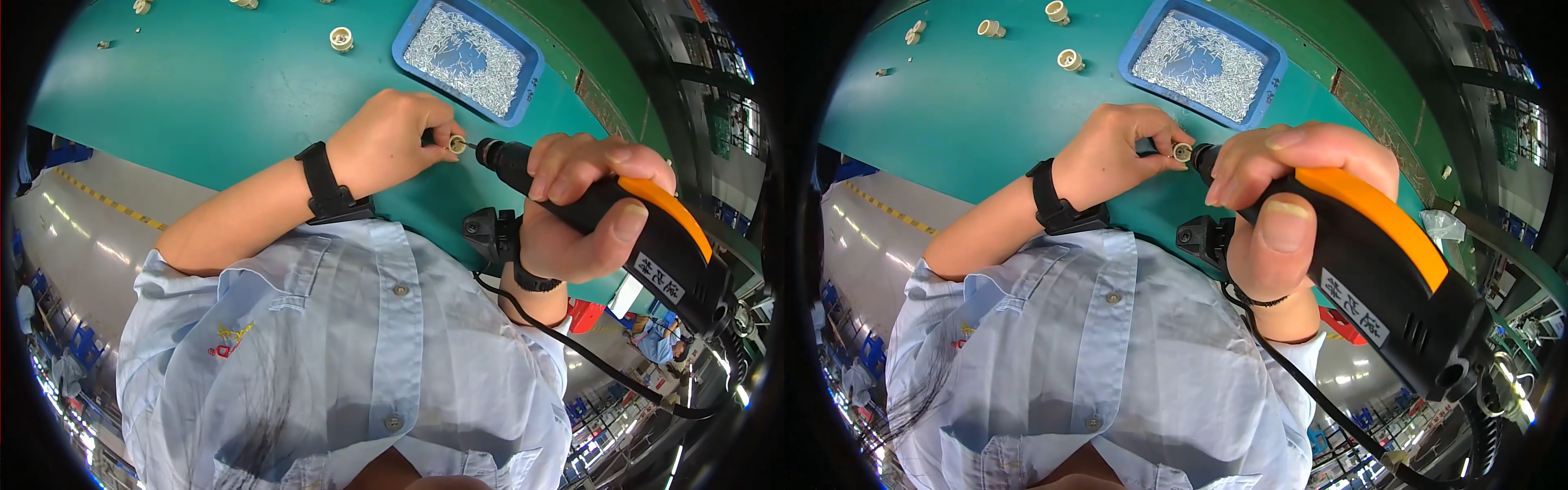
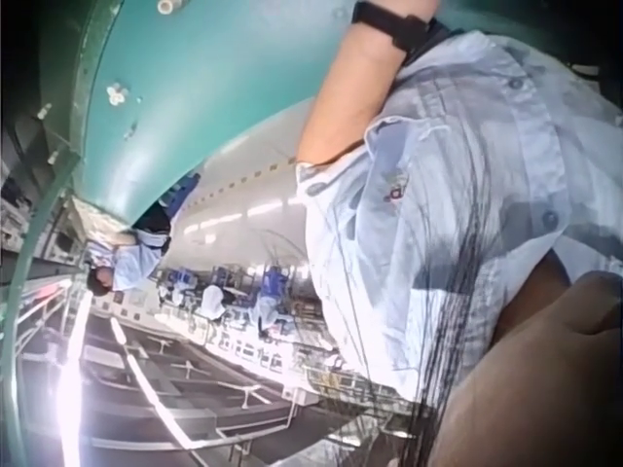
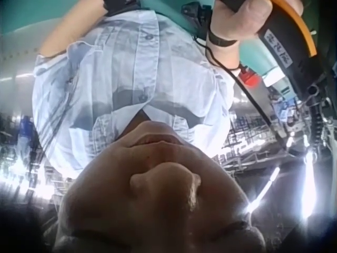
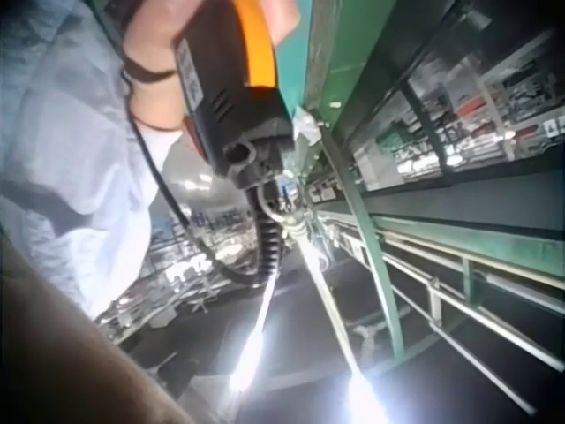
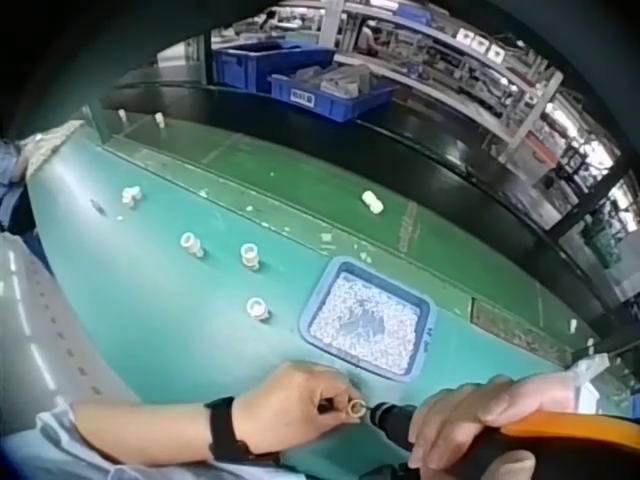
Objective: Repeatedly assembling small cylindrical components onto a green base using an electric screwdriver on a production line.
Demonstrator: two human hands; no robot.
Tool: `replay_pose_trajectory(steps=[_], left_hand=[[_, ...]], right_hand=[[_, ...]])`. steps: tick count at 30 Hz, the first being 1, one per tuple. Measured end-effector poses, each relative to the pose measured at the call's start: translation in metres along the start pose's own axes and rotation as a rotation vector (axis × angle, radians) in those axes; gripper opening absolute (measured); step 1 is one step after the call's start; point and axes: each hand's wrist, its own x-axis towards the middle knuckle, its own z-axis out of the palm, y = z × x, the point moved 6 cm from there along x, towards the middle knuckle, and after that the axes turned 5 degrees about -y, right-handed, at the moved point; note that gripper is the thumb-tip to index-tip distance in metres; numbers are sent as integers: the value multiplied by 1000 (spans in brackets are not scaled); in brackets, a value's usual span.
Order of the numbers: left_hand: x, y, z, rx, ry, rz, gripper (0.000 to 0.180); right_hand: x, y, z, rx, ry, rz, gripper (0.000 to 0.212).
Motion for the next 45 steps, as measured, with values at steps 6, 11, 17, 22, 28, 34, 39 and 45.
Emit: replay_pose_trajectory(steps=[6, 11, 17, 22, 28, 34, 39, 45], left_hand=[[0, -2, -1, -2, 3, -3, 18], [0, -3, 0, -12, 12, 10, 17], [-1, -2, -2, 27, 25, 22, 16], [-4, 1, -1, 83, 4, 46, 12], [-11, 6, -5, 5, 32, 122, 8], [-14, 15, -8, 76, 55, 182, 7], [-13, 27, -4, 143, 66, 197, 10], [-16, 35, -2, 315, 86, 236, 15]], right_hand=[[1, 9, -1, 25, 43, 41, 40], [1, 14, 0, 53, 16, 47, 37], [4, 16, 5, 47, -64, 24, 35], [-1, -23, 3, 186, -192, -172, 38], [-6, -21, 1, 211, -188, -145, 40], [-9, -21, 0, 241, -182, -127, 40], [-11, -29, -4, 255, -186, -134, 40], [-14, -29, -3, 215, -177, -141, 41]])
